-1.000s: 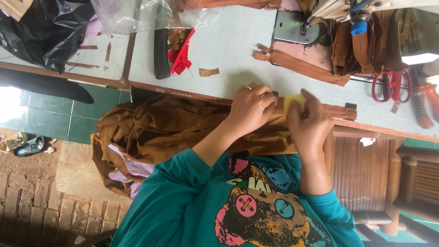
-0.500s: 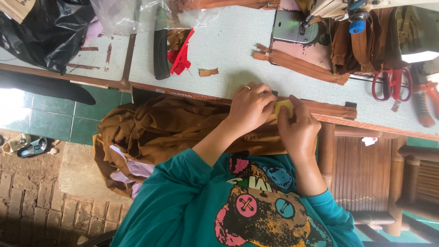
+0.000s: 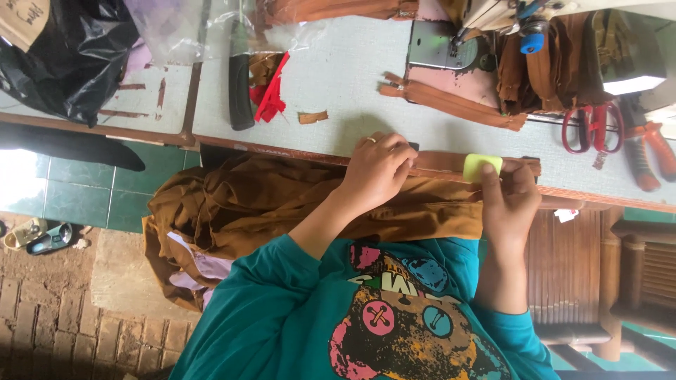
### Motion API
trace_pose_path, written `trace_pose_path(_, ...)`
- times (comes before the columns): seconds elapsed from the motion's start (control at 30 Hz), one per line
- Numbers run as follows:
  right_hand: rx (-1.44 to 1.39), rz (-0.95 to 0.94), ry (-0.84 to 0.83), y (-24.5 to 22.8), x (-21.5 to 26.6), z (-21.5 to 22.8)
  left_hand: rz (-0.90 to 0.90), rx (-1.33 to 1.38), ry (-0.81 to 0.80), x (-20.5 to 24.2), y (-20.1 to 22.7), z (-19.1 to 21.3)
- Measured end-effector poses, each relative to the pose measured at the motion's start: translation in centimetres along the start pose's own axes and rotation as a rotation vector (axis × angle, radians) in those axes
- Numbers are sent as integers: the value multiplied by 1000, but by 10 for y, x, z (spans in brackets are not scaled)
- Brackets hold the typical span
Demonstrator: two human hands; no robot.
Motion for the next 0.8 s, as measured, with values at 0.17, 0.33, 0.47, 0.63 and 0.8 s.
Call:
trace_pose_path(0.17,-166,-133,-172,-28,-8,-13,-76,21,-76,0,-4,-16)
trace_pose_path(0.33,-153,-159,-265,11,-30,-2,-133,108,-42,-24,-21,-19)
trace_pose_path(0.47,70,76,-215,7,-58,0,-125,82,30,-56,-48,-12)
trace_pose_path(0.63,332,266,-175,16,-57,2,-60,-42,40,-67,-69,7)
trace_pose_path(0.8,396,152,-65,16,-49,0,48,-155,67,-97,-82,34)
Point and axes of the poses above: each hand's wrist, its own x-axis away from the middle knuckle, its own z-axis out of the back of the hand, y = z × x, the point moved 2 cm from there along -x, towards the middle knuckle, and after that the axes turned 2 degrees about -y, right-handed, at the moved point
